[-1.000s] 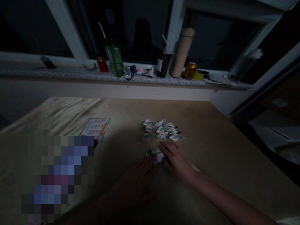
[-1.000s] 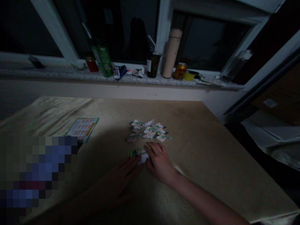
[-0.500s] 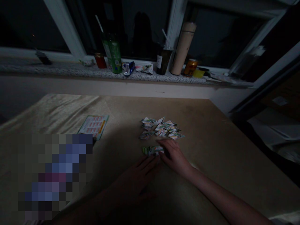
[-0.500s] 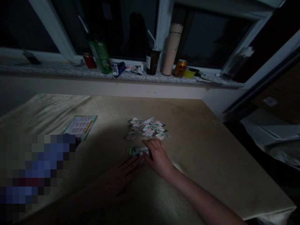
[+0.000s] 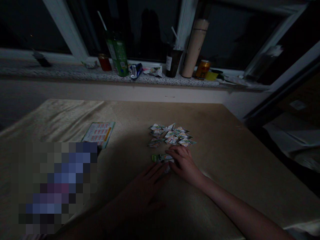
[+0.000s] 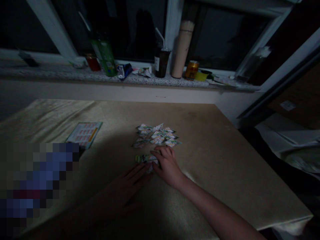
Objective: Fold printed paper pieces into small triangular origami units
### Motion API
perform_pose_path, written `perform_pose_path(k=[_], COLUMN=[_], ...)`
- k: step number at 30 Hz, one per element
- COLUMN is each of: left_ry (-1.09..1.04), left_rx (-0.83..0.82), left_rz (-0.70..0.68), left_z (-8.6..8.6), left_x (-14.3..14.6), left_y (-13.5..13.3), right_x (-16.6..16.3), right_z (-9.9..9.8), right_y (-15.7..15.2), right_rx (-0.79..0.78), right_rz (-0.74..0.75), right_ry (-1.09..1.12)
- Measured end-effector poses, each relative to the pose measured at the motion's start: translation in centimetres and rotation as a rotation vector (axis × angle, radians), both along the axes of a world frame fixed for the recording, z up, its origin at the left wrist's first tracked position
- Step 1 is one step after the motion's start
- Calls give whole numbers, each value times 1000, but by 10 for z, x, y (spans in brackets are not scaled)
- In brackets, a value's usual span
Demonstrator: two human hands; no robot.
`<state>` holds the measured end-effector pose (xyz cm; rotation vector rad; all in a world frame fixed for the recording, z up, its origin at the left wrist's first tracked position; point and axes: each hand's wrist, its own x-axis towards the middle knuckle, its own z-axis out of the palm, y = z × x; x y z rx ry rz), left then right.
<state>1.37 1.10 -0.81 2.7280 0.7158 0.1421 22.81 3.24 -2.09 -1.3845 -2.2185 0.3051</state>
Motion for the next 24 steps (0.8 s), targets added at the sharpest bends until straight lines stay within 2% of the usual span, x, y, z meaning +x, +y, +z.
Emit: perform_pose_path(k=[7,11,15,20,24], left_ry=[-13,-85,-166,-201,-151], left_rx=[71,93,31,19,52], left_rz=[61,347,495,536,547], left_z=[0,-2,-1,-2,-2], left_x=[-1,0,1,3,8], left_y=[1,9,17,27,36], right_x=[0,0,2,3,3], right_z=[2,2,2,3,1], right_y=[1,1,1,0,1], right_rx=[-15,-34,-44,-42,-37], right_rz=[20,21,38,35,41], right_ry=[30,47,74,65,53])
